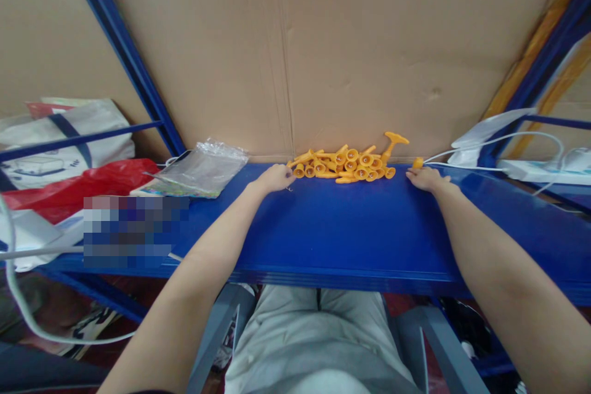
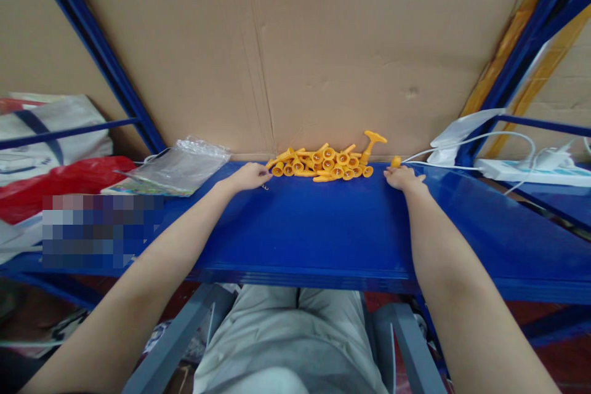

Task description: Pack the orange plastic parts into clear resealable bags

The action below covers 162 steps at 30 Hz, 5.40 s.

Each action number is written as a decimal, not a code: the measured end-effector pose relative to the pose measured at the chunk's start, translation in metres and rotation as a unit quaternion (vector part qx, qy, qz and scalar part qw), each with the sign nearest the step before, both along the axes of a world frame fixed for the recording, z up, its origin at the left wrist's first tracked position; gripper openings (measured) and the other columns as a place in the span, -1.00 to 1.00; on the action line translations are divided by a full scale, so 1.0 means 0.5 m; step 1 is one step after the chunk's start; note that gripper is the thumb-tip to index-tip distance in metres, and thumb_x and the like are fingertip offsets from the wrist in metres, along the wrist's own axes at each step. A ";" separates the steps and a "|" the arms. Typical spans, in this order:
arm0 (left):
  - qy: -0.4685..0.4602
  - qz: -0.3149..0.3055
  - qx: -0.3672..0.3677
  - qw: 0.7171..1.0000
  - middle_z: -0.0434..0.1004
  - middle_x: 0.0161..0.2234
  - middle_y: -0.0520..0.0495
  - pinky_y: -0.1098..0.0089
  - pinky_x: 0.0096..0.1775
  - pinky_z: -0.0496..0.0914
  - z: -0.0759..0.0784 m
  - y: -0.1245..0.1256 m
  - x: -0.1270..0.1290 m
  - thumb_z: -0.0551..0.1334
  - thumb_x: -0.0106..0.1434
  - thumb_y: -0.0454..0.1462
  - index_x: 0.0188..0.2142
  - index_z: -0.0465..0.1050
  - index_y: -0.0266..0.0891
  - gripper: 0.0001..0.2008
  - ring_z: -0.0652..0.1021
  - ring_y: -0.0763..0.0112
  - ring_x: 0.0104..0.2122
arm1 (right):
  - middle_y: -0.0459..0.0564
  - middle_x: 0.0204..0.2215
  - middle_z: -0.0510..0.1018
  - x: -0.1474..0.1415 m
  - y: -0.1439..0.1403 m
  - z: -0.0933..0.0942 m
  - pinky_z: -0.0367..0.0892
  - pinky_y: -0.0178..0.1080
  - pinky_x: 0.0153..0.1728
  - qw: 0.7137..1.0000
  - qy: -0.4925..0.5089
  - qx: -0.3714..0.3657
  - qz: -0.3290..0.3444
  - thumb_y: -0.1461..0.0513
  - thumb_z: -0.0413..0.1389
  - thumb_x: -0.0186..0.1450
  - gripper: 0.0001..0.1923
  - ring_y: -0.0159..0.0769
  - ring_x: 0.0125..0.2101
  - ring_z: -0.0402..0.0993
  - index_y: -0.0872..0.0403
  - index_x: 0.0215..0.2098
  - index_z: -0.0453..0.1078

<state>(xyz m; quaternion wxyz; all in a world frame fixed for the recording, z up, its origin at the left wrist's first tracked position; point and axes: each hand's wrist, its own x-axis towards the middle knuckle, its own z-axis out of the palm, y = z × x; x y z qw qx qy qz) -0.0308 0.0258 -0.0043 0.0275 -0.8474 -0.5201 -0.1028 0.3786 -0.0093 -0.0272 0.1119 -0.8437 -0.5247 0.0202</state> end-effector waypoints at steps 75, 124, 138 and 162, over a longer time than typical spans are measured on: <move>-0.082 0.049 0.147 0.984 0.45 -0.02 -0.17 0.19 -0.03 0.46 0.007 -0.045 0.029 0.16 0.31 -0.28 0.01 0.35 -0.16 -0.73 0.56 0.12 -0.04 | 0.20 0.04 0.57 -0.095 0.001 0.075 0.39 0.02 0.04 0.936 0.035 0.328 0.125 0.24 0.09 0.32 -0.52 0.02 0.02 0.52 0.11 0.20 0.35; -0.114 -0.041 0.161 0.979 0.64 -0.21 -0.11 0.32 -0.13 0.44 -0.002 -0.041 0.051 0.22 0.21 -0.26 -0.10 0.59 -0.19 -0.72 0.60 0.24 -0.19 | 0.09 -0.08 0.62 -0.244 0.016 0.023 0.50 -0.04 -0.04 0.822 0.154 0.283 0.470 0.22 0.22 0.25 -0.64 -0.14 -0.13 0.60 0.07 0.02 0.49; -0.154 -0.077 0.148 0.974 0.65 -0.24 -0.07 0.39 -0.18 0.41 -0.005 -0.039 0.056 0.24 0.16 -0.31 -0.10 0.59 -0.23 -0.70 0.59 0.33 -0.29 | 0.09 -0.07 0.60 -0.245 0.015 0.023 0.49 -0.01 -0.02 0.818 0.174 0.267 0.479 0.22 0.21 0.26 -0.67 -0.13 -0.14 0.59 0.04 0.00 0.48; -0.152 -0.100 0.204 0.962 0.65 -0.26 -0.10 0.36 -0.23 0.42 -0.018 -0.025 0.056 0.28 0.14 -0.30 -0.16 0.58 -0.23 -0.76 0.60 0.27 -0.27 | 0.05 -0.30 0.66 -0.258 -0.010 0.040 0.56 -0.26 -0.28 0.792 0.480 0.082 0.368 0.06 0.15 0.38 -0.71 -0.28 -0.40 0.65 0.05 -0.05 0.39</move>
